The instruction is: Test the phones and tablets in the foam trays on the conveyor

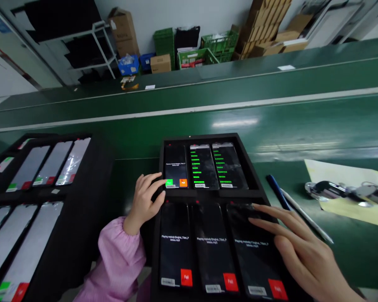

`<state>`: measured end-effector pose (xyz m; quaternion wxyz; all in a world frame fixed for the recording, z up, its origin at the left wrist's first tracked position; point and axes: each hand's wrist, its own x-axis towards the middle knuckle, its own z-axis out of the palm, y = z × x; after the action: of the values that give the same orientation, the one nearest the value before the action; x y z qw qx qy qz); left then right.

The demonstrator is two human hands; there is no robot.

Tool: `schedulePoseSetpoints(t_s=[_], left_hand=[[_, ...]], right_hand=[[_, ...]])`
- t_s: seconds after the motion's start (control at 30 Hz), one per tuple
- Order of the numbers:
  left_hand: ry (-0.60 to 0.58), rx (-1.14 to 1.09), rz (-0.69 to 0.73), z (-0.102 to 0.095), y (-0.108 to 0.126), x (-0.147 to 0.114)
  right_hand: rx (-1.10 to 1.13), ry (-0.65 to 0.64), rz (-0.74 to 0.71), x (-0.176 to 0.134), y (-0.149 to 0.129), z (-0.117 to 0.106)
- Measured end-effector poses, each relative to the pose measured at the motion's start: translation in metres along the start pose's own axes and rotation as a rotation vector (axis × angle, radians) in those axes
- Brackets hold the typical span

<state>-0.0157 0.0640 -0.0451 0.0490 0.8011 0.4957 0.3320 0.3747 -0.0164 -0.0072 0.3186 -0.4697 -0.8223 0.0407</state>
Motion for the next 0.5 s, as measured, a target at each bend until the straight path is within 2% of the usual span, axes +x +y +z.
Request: schedulePoseSetpoints(t_s=[0.17,0.33,0.5], left_hand=[[-0.009,0.026,-0.025,-0.002,0.001,0.0],[-0.115,0.078,-0.019,-0.007,0.004,0.0],[0.106,-0.067,-0.033,-0.014,0.017,-0.007]], right_hand=[[0.02,-0.025,0.013,-0.021,-0.014,-0.007],[0.046,-0.024,-0.006,-0.03,-0.021,-0.009],[0.082,-0.055,-0.018,-0.035,-0.023,-0.007]])
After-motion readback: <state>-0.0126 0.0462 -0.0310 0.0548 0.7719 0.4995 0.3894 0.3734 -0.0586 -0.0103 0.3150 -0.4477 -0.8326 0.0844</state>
